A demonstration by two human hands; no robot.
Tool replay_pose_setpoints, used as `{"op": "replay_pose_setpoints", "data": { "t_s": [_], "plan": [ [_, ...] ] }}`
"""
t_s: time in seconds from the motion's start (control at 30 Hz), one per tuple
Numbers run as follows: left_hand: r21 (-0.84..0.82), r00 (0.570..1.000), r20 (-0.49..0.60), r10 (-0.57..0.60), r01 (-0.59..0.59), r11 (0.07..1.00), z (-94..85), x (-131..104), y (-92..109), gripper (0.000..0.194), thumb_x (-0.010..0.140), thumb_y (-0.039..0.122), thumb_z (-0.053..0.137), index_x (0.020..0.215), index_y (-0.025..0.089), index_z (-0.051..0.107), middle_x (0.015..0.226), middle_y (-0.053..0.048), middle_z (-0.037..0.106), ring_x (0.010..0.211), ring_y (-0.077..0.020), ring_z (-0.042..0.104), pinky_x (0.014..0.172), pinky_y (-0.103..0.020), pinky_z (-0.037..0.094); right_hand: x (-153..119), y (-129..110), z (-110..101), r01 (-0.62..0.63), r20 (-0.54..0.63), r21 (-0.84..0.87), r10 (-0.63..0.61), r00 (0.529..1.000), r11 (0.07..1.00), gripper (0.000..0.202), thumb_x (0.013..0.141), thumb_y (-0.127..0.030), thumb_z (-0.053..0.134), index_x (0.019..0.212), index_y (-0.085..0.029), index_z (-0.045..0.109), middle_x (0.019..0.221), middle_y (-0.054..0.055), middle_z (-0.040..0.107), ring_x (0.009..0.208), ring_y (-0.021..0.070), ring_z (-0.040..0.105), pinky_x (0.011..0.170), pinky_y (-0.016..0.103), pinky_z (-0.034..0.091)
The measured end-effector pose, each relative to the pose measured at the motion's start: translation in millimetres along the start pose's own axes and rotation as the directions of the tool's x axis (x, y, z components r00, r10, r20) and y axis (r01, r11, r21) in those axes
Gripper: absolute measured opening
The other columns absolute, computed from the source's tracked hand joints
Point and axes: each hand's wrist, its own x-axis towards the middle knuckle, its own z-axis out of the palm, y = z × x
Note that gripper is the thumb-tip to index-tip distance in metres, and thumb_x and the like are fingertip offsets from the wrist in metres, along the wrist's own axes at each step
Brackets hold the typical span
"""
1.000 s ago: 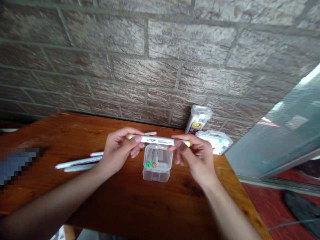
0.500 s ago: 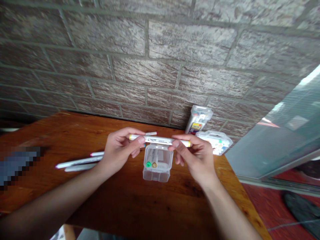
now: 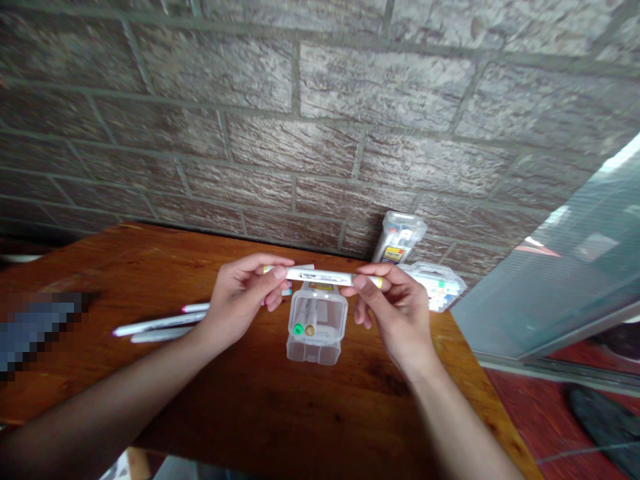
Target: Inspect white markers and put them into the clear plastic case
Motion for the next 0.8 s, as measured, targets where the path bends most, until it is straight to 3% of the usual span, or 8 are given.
{"op": "replay_pose_setpoints", "data": {
  "t_s": [0.37,0.8],
  "plan": [
    [-0.166,1.000,0.007,-0.002,0.003,0.986,-2.1,2.6,1.2,0.021,0.093,0.035,0.082,0.105,0.018,0.084,0.081,-0.007,0.082,0.048,-0.0080,0.055,0.045,-0.021,0.045,3.8,-6.5,-1.0,-0.073,-0.034,0.047,0.074,0.997,0.996,0.026,0.078,-0.040,0.093,0.094,-0.021,0.088,0.076,0.008,0.084,0.039,0.0094,0.055,0.033,0.018,0.040],
    [-0.181,1.000,-0.008,0.018,-0.020,0.983,-6.4,2.8,-2.9,0.025,0.098,0.034,0.074,0.114,0.018,0.083,0.087,-0.009,0.084,0.048,-0.0092,0.056,0.046,-0.023,0.045,4.5,-7.4,-3.7,-0.091,-0.029,0.042,0.092,0.995,0.995,0.020,0.083,-0.033,0.082,0.098,-0.020,0.085,0.084,0.011,0.087,0.038,0.0124,0.058,0.032,0.021,0.041]
  ]
}}
